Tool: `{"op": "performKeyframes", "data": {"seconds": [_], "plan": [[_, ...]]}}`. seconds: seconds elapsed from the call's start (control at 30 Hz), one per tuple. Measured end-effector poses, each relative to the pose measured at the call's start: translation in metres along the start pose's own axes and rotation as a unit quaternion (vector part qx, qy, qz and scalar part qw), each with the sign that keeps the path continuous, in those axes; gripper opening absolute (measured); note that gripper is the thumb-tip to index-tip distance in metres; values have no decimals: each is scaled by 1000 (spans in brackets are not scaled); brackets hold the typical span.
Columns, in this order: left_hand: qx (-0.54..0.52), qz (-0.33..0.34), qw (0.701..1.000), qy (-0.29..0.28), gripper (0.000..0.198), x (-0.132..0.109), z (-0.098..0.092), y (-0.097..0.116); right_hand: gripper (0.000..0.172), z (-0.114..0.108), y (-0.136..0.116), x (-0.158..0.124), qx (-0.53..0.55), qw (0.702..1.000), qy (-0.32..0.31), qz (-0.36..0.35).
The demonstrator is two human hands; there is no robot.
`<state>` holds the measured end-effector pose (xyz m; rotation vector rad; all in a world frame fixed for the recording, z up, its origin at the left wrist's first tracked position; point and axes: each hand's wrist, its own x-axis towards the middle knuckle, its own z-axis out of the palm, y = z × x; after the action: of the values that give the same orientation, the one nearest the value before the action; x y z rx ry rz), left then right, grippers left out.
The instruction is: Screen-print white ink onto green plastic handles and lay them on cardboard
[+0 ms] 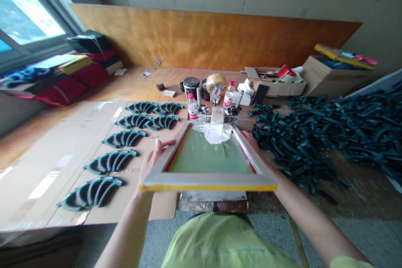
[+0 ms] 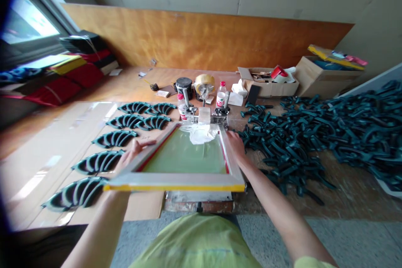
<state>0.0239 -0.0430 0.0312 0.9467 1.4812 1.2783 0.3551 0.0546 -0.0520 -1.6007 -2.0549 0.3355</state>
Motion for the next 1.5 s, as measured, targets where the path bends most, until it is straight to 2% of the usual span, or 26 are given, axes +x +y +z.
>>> {"op": "performKeyframes", "data": {"seconds": [0.07,0.13,0.2,0.27,0.33,0.4,0.5,0.6,0.67,0.77,0.87,0.97,1.07,1.17,1.2,1.3,1.37,1.43,1.5], "plan": [[34,-80,996,-33,66,-14,-9,-34,35,-10,-2,24,-9,999,44,-5],[36,-118,991,-45,77,-20,-12,-72,39,-11,-16,48,-13,997,57,-54],[39,-124,991,-40,85,-20,-12,-106,45,-4,-35,67,-32,993,20,-112],[54,-117,991,-31,86,-15,-10,-131,41,8,-50,78,-79,988,-45,-125],[61,-113,991,-32,82,-11,-10,-144,28,19,-58,79,-126,981,-110,-102],[57,-111,992,-37,80,-9,-10,-148,17,27,-59,70,-148,974,-140,-94],[51,-114,991,-40,79,-9,-12,-148,9,28,-51,42,-131,966,-144,-172],[50,-120,991,-43,78,-10,-12,-148,20,16,-43,14,-102,938,-170,-284],[50,-120,990,-45,77,-10,-11,-147,22,5,-40,7,-94,921,-192,-326],[50,-120,991,-42,74,-12,-9,-144,13,-1,-41,15,-82,922,-200,-321],[45,-122,991,-37,73,-14,-8,-136,12,9,-44,18,-88,949,-125,-276],[34,-130,990,-32,77,-16,-6,-126,21,24,-41,0,-91,948,-75,-295],[32,-137,990,-28,78,-19,-3,-118,23,24,-34,-16,-63,941,-88,-320],[34,-144,988,-34,79,-19,-3,-111,19,14,-36,3,-29,955,-103,-278],[34,-148,988,-38,80,-19,-4,-107,24,11,-39,16,-16,963,-100,-248],[36,-150,987,-44,83,-20,-8,-86,54,4,-52,63,2,985,-87,-147],[43,-125,991,-38,78,-19,-11,-64,63,-4,-53,89,-13,993,-71,-96],[58,-92,994,-24,73,-15,-10,-41,58,-16,-42,105,-25,997,-24,-67],[44,-64,997,-10,72,-7,-5,-20,45,-26,-19,107,-21,998,42,-37]]}}
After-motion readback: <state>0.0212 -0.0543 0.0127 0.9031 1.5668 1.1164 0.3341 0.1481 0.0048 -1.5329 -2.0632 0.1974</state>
